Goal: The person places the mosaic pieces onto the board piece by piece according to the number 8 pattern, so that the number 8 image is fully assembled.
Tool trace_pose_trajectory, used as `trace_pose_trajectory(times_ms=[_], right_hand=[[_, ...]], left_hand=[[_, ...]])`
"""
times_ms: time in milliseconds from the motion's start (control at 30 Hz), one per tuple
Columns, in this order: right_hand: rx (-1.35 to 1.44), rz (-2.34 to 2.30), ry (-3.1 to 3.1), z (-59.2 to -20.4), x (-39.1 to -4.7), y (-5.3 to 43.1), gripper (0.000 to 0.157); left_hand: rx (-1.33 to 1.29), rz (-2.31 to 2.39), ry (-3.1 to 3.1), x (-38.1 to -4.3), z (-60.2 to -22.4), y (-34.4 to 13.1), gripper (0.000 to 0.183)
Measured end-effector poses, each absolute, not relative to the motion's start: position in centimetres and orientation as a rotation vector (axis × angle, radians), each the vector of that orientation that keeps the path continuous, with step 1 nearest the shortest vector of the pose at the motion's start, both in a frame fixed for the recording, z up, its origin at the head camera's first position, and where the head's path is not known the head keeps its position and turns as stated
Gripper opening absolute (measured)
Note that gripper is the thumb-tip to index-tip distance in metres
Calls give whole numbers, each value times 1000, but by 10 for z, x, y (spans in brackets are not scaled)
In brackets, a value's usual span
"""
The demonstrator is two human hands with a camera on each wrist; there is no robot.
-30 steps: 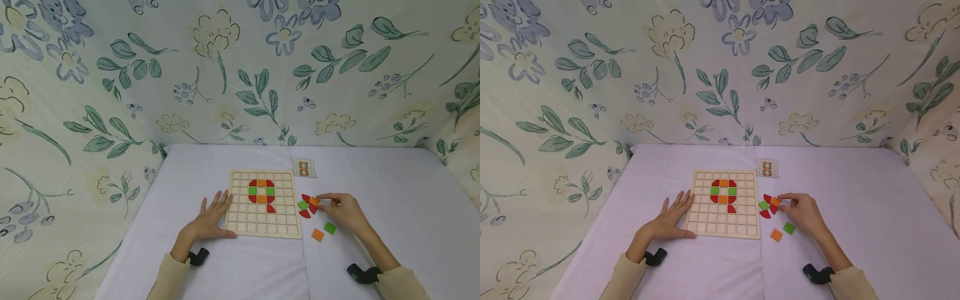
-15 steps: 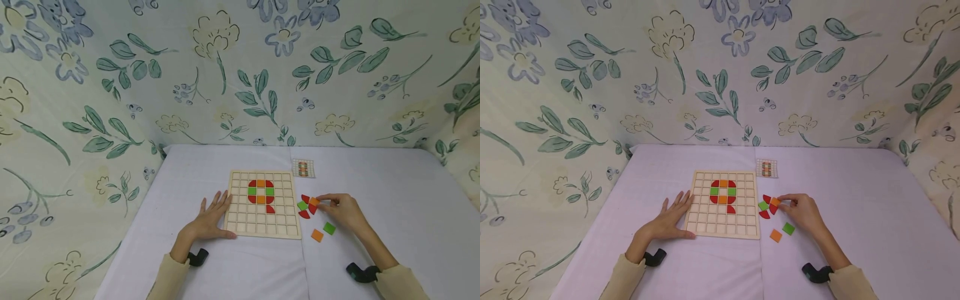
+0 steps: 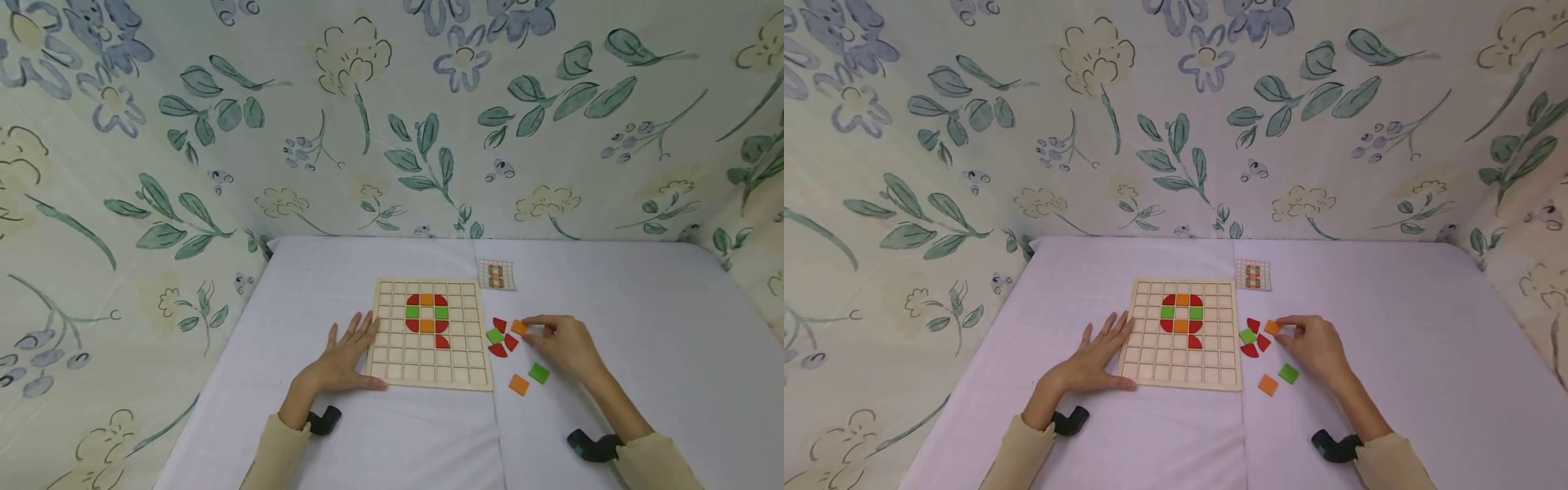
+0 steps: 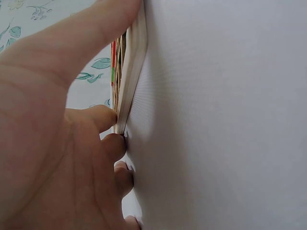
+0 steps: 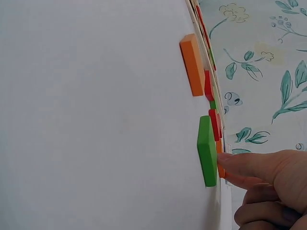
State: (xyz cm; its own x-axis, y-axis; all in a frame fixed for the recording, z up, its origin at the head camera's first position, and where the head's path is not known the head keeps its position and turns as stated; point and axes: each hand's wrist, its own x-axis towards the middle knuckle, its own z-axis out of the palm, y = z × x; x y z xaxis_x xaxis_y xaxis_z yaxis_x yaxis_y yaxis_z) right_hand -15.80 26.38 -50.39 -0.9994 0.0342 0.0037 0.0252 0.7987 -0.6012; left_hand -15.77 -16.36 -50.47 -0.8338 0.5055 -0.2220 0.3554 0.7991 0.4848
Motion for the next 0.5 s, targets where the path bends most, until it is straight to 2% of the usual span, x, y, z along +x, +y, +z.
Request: trace_pose_trajectory(times_ms=[333, 500], right_hand=[[-19, 987, -2915, -506, -161, 269, 29], [-26, 1058, -2922, -501, -161, 259, 32]], left_hand=[[660, 612, 2647, -159, -505, -163, 126], [657, 618, 2643, -159, -506, -164, 126]])
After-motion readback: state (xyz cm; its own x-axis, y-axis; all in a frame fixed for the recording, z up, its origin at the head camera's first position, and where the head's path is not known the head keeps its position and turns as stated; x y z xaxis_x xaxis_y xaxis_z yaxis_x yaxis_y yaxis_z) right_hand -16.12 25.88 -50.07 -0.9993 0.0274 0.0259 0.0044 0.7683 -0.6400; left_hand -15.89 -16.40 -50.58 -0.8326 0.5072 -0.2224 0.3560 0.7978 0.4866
